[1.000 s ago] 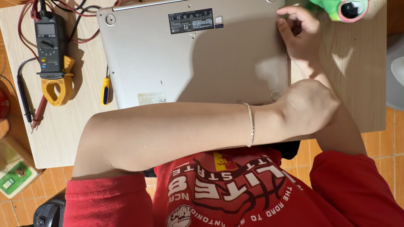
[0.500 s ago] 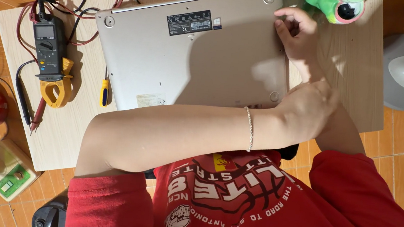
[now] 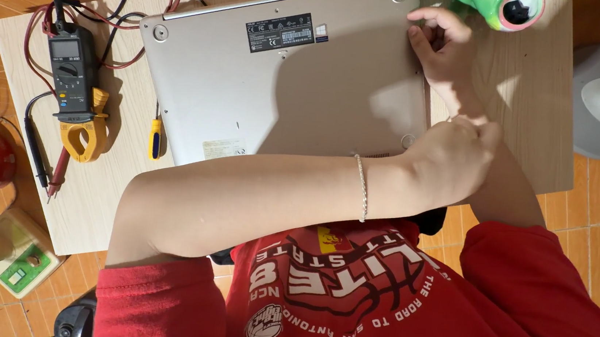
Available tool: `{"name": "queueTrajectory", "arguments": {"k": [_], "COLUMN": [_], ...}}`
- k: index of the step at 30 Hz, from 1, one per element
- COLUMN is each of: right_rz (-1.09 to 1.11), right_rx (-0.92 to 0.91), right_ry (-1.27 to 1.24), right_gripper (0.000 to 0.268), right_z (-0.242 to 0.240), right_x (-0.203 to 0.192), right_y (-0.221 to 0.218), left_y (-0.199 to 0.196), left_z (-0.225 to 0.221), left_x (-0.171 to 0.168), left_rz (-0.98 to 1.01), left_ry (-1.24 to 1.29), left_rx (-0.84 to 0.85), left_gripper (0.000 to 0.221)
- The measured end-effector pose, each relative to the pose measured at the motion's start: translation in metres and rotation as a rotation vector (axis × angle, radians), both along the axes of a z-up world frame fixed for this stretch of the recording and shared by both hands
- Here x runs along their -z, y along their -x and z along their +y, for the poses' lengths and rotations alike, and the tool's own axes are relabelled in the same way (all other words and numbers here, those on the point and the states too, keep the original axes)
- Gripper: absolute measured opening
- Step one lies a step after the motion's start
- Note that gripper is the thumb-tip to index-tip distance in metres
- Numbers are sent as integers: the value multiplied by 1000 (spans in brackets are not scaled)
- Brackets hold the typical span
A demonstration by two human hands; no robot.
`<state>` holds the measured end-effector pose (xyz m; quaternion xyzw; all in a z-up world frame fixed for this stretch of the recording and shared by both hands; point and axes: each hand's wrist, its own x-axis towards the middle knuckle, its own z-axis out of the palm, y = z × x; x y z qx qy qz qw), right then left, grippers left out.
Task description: Removing screws and opening the bottom panel of a laptop to access internal components.
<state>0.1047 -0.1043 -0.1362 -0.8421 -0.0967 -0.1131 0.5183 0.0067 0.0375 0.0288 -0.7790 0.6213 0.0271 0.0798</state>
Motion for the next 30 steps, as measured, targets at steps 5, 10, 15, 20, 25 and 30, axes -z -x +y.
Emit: {"name": "queueTrajectory", "arguments": {"k": [5,10,15,20,25,30], "right_rz": [9,29,89,32,176,330], "right_rx": [-37,-25,-39,-57,-134,-80], "right_ry": [-40,-37,-86,-79,-164,74], "right_gripper": [14,14,15,15,17,20], "right_z": [-1,0,2,-5,-20,-18], "right_x": [1,1,-8,8,-17,-97], "right_y": [-1,0,2,-3,5,65], "left_y": [1,12,-3,7,1,-1], "left_z": [0,-4,11,10,17,26], "left_x": [24,57,13,24,1,17], "left_rz": [19,-14,171,-169,198,-37], "left_ry": [137,725,37,455,167,424], "left_rx": [-77,-166,-28,-115,-66,-59], "left_gripper": [35,71,17,28,15,17]}}
